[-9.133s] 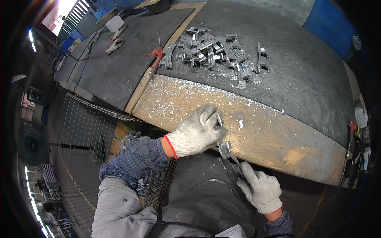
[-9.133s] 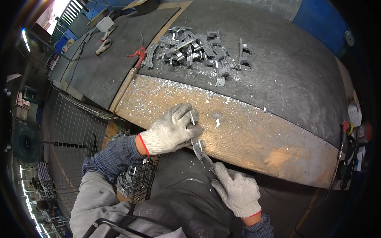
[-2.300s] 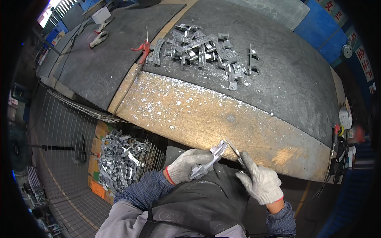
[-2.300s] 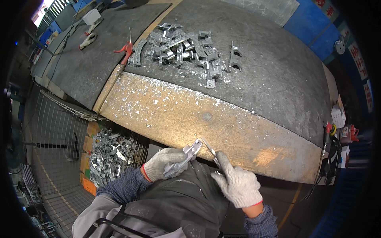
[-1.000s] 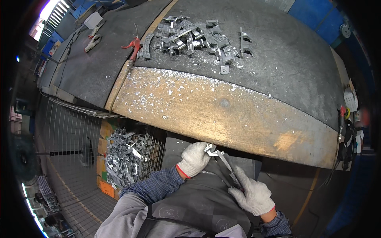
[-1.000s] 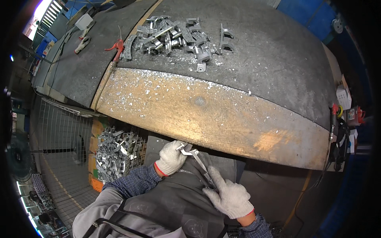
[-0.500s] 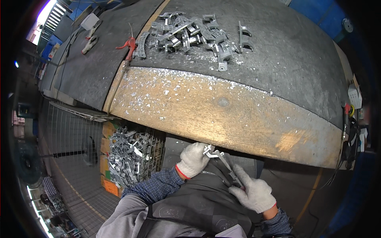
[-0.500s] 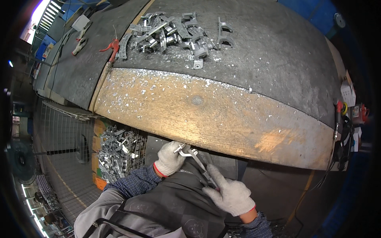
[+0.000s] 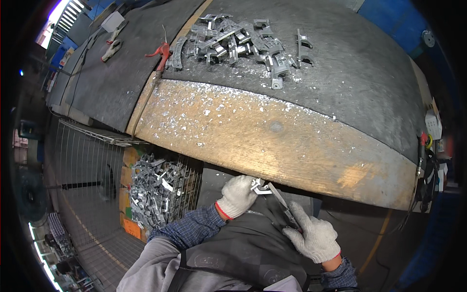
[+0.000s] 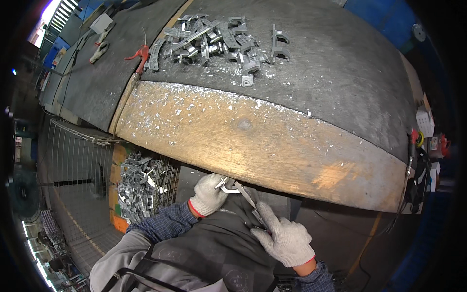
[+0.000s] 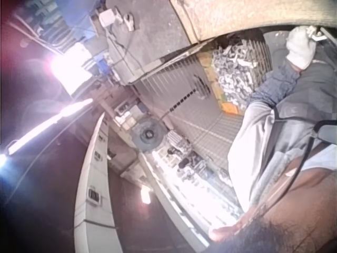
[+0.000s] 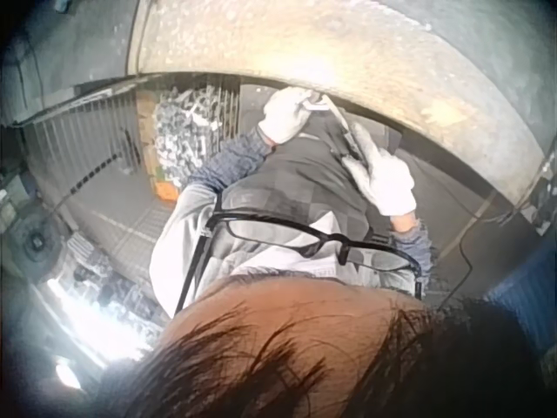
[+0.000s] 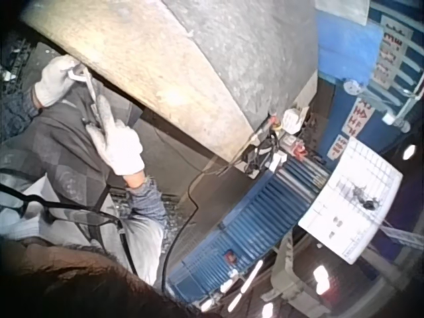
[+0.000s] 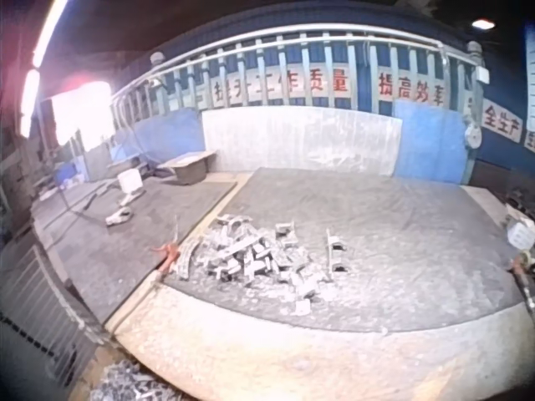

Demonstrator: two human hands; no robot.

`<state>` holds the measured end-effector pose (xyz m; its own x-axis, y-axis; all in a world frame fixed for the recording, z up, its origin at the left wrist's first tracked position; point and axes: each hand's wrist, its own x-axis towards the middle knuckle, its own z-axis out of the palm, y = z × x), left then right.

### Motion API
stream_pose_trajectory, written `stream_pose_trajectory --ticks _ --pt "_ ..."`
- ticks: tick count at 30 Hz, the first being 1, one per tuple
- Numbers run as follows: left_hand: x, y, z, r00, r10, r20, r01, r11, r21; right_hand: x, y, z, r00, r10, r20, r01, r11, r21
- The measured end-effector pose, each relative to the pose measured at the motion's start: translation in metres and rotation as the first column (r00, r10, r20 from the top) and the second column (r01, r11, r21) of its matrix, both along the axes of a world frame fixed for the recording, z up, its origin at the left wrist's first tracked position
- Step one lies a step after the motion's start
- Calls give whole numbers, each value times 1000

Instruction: The person deburrs metal parts by filing and scraping their edges with a handheld pneumatic tool, turning the parts over to work on different sides.

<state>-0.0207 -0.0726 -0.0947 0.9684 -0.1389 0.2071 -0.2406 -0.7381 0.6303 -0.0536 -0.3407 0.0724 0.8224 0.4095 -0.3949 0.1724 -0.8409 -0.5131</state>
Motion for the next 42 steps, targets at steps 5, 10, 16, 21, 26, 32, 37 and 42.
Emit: stream_pose_trajectory --ticks 5,10,16,21,26,32,37,42 --pt "-1 1 0 998 -15 61 13 999 36 11 6 -1 1000 12 -23 -12 1000 -17" --pt "-1 0 -1 1000 4 18 -4 1000 7 25 12 -17 999 -17 47 13 996 83" --pt "8 16 65 938 -212 -275 206 977 -50 27 14 -7 972 -173 156 144 973 178" --pt "34 9 117 986 -29 -164 -59 860 -506 26 13 19 943 -313 108 299 945 129" --pt "54 17 139 984 -51 -172 18 982 -189 15 4 16 945 -188 268 120 960 251" --pt "57 21 129 993 -112 -42 101 975 -199 31 15 10 984 -16 180 -17 983 181" --pt "52 19 127 993 -107 -44 91 957 -277 32 27 6 983 -30 180 9 993 119" --pt "49 10 126 999 -43 18 46 972 -232 18 47 8 976 -141 169 128 988 87"
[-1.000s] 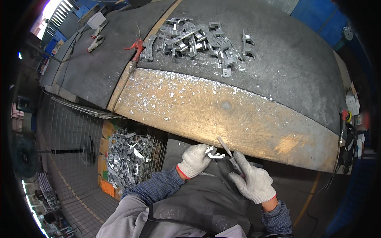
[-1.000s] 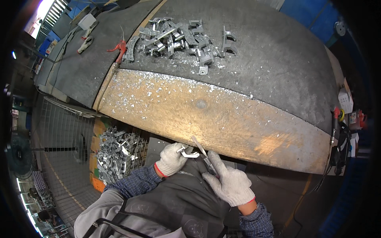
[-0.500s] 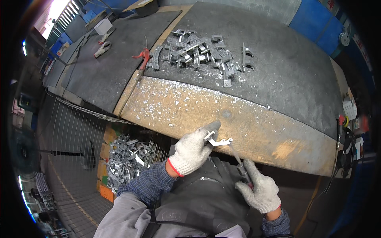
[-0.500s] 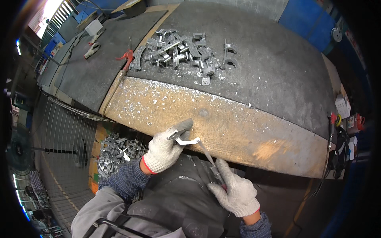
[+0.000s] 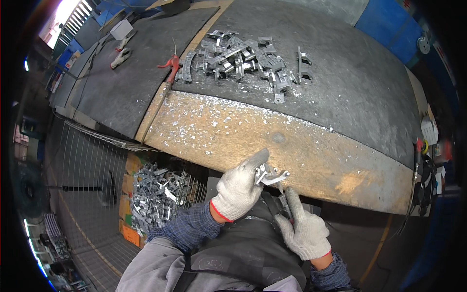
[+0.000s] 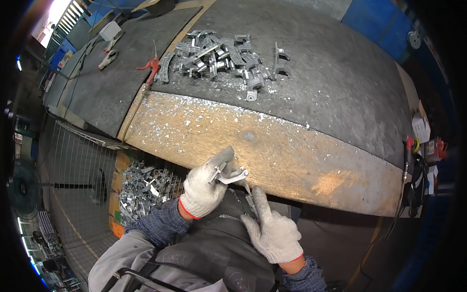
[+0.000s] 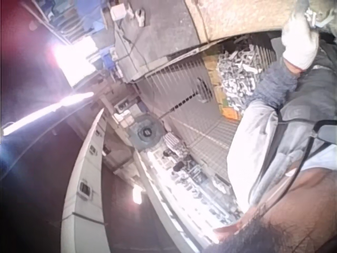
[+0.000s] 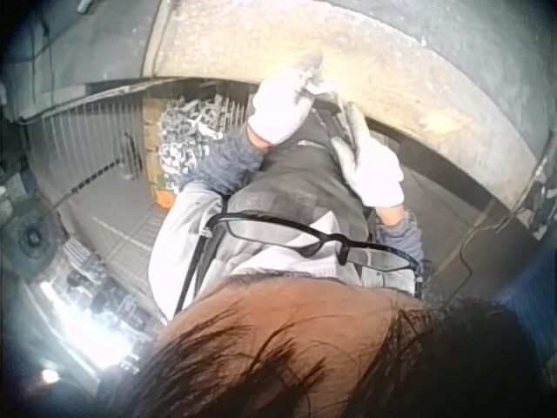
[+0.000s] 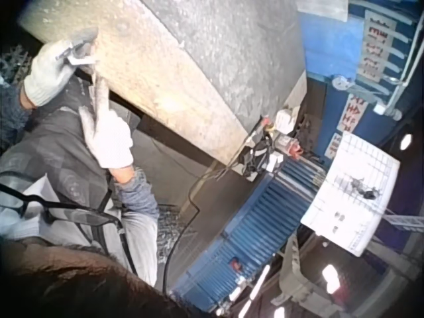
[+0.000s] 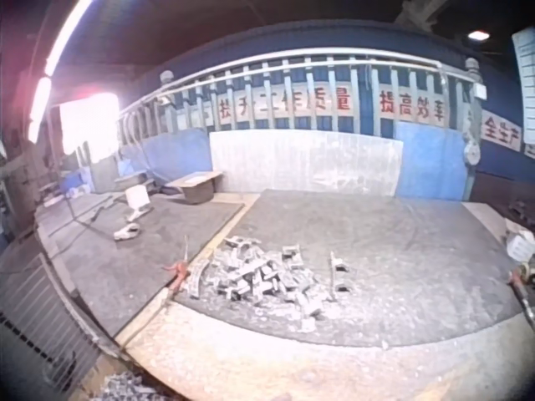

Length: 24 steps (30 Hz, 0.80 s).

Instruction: The person deburrs metal parts by filing and scraping their edges with a handheld pneumatic tool, turning the parts over to work on different sides.

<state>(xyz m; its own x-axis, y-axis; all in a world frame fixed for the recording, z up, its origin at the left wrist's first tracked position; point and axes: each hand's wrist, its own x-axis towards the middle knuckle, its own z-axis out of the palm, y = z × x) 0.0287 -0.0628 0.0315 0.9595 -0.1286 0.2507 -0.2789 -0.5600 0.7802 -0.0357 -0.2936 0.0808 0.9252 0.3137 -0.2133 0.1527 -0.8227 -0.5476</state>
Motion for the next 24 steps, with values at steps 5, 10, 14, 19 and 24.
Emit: stream_pose_trajectory --ticks 5,10,14,19,24 --pt "-4 5 -5 999 -17 -41 19 999 38 2 -4 1 999 25 -32 -20 991 132" --pt "7 8 16 996 -25 -88 35 993 113 7 -20 7 993 90 -78 -86 994 64" --pt "18 25 16 964 -131 -231 159 982 104 22 -33 9 986 145 -85 -148 989 -28" --pt "17 20 20 965 -126 -232 177 961 212 17 -37 11 995 30 100 -36 998 51" --pt "15 17 22 976 -90 -201 128 975 184 16 -32 15 991 115 61 -113 993 -33"
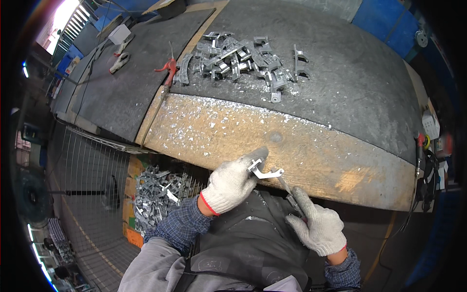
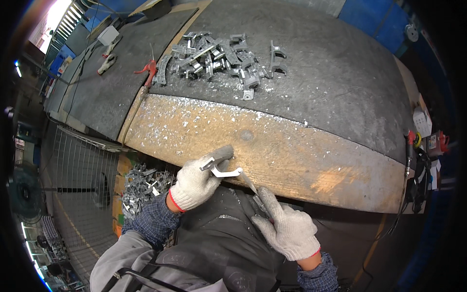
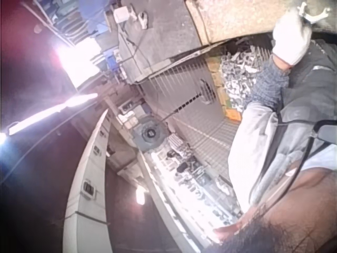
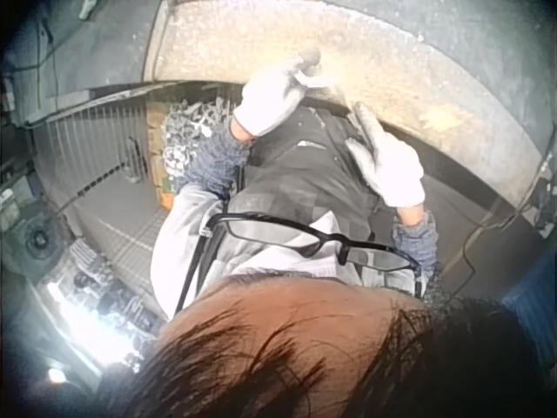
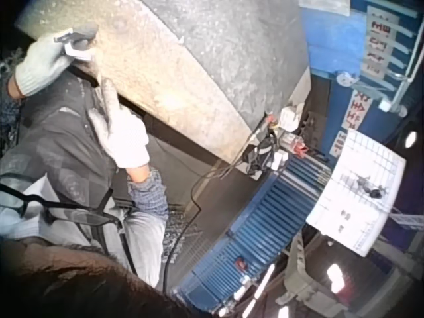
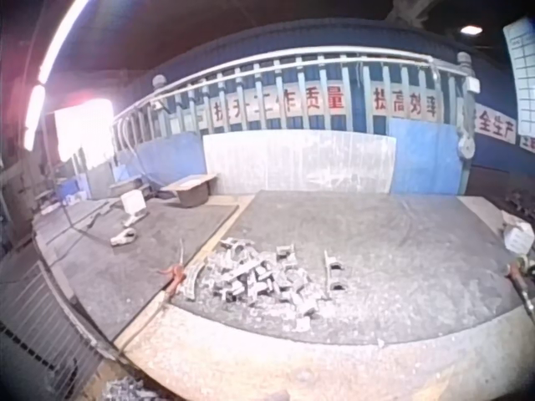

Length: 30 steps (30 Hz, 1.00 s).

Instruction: The person deburrs metal parts by filing and scraping their edges with a handheld pneumatic tool, turning the parts over to work on different sides.

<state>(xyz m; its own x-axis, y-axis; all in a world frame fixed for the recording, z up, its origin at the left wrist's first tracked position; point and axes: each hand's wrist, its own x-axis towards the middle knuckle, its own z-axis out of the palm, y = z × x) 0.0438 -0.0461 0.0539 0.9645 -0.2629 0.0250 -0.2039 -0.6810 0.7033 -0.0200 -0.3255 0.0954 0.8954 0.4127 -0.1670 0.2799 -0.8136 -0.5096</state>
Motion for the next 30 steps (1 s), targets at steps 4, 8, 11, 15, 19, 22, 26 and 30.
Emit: stream_pose_trajectory --ticks 4,8,11,15,19,22,26,30 --pt "-1 1 -12 996 -15 88 17 1000 -27 0 2 -4 1000 4 6 -5 1000 5" --pt "-3 3 -16 997 -66 49 69 996 -63 2 4 -6 1000 9 4 -10 1000 19" --pt "-2 4 -19 995 -74 69 78 995 -62 3 6 -9 1000 2 2 -2 1000 26" --pt "-1 2 -19 991 -83 109 90 994 -62 7 13 -9 1000 -22 -3 22 999 46" --pt "0 7 -20 993 -71 96 79 994 -74 16 13 -15 999 -39 -5 40 997 65" --pt "12 11 -8 996 -86 -13 85 996 -40 15 8 -25 999 -46 3 46 993 107" --pt "80 32 1 768 -451 456 200 844 498 6 5 -20 993 -120 16 118 989 92" --pt "110 71 19 703 -501 505 -101 633 768 2 1 -16 978 -188 -92 192 981 29"
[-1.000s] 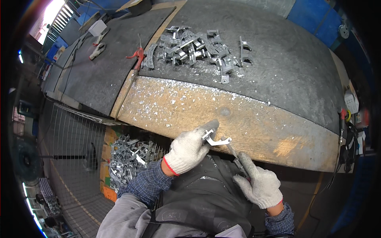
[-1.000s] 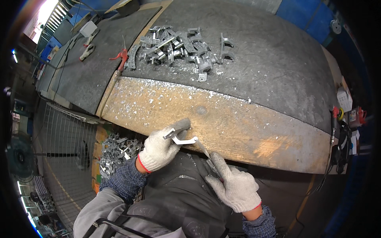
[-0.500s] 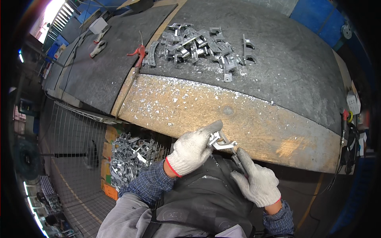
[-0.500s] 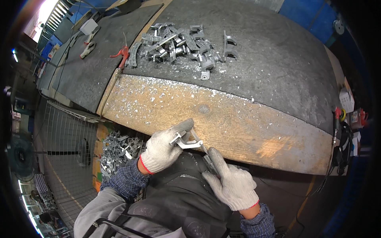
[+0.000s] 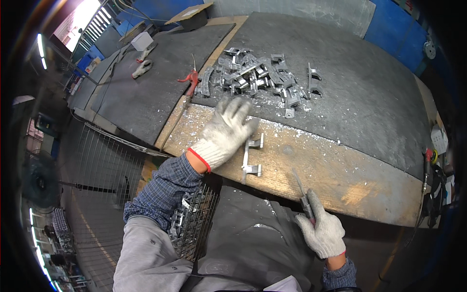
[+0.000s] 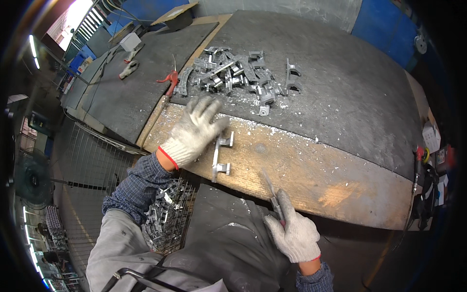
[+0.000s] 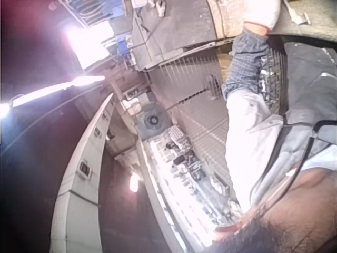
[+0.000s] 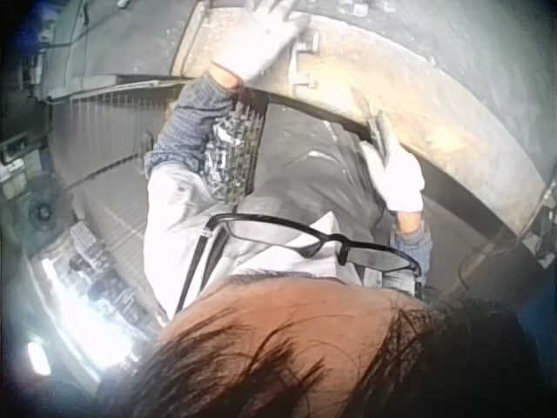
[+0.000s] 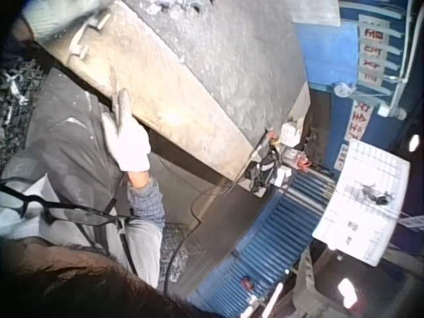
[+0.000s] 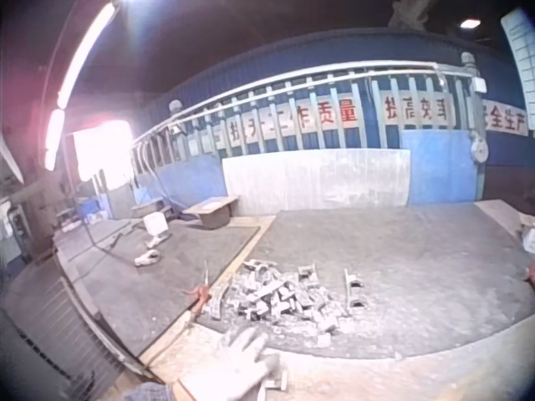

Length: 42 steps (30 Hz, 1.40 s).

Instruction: The person deburrs metal parts by filing and scraping their edges with a handheld pneumatic tool, turning the parts over to work on different sides.

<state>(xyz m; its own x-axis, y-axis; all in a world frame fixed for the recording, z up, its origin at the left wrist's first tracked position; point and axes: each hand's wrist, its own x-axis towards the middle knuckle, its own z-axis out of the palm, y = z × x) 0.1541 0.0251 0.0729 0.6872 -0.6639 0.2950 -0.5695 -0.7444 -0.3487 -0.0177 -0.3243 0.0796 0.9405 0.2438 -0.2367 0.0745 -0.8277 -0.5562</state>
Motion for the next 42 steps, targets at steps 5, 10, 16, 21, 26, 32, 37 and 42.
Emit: stream_pose_trajectory --ticks 5,10,16,21,26,32,37,42 --pt "-14 -30 45 618 374 -691 -610 783 -121 -7 -1 -9 999 -14 35 12 999 45" --pt "-30 -41 28 573 372 -731 -559 829 -16 -14 1 -12 995 -7 99 -4 994 111" --pt "-57 -60 50 596 139 -791 -559 779 -284 -15 2 -10 997 7 81 -15 995 94" --pt "-71 -54 21 746 -197 -636 -378 661 -648 -12 4 -6 983 96 159 -114 988 105" --pt "-58 -54 9 436 -291 -852 -642 563 -521 -5 11 -5 969 182 168 -195 978 68" --pt "-51 -63 17 638 -24 -770 -495 753 -434 10 25 8 956 268 120 -260 962 -77" --pt "-54 -61 16 661 -92 -745 -461 734 -499 21 28 10 950 291 117 -272 950 -152" --pt "-53 -60 6 686 -117 -718 -433 728 -532 29 29 9 952 285 114 -276 957 -87"
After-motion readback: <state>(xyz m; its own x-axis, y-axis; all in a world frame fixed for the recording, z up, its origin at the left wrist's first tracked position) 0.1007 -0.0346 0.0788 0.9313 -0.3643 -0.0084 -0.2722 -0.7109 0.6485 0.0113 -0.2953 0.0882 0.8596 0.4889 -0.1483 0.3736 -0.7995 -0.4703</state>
